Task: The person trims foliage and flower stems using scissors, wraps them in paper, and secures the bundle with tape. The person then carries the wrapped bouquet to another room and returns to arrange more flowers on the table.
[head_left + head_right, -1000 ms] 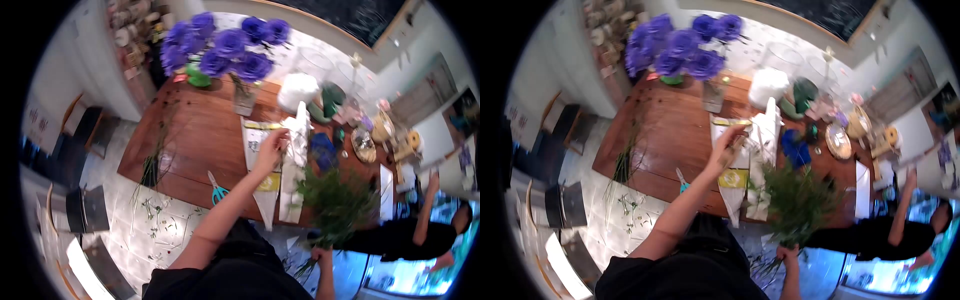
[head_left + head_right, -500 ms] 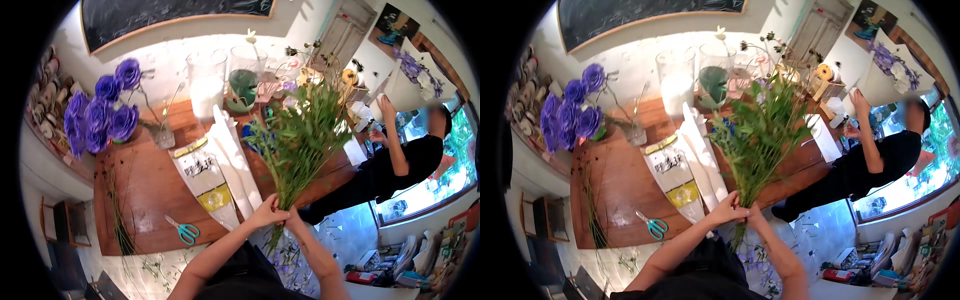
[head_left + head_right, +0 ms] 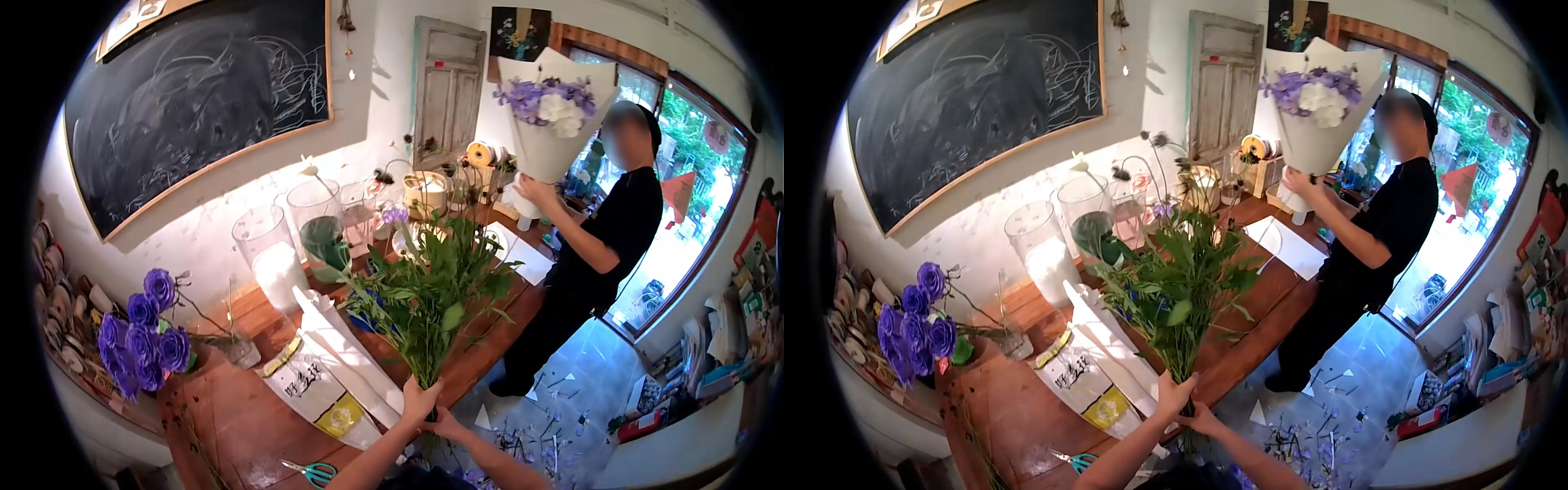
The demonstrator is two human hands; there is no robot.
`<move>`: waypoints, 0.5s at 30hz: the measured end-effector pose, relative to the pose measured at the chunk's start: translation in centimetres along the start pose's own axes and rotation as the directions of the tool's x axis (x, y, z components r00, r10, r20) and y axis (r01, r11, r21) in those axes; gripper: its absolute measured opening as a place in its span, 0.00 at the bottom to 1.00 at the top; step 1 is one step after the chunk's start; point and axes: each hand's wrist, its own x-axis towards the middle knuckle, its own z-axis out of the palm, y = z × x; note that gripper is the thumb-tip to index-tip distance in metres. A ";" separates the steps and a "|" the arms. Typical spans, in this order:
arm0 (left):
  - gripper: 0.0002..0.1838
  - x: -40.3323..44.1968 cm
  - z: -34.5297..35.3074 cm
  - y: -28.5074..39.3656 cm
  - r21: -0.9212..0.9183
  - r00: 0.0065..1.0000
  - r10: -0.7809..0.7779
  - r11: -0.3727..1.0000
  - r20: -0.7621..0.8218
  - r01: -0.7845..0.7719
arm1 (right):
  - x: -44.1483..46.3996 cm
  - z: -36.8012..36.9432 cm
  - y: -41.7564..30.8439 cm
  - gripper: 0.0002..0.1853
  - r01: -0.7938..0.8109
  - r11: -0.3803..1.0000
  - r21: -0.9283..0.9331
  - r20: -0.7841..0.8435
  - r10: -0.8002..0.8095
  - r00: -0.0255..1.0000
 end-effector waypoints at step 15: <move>0.17 -2.0 1.8 5.3 0.169 0.975 0.141 0.979 -0.174 -0.111 | -0.5 0.3 -0.5 0.14 -0.014 0.992 0.128 -0.003 0.014 1.000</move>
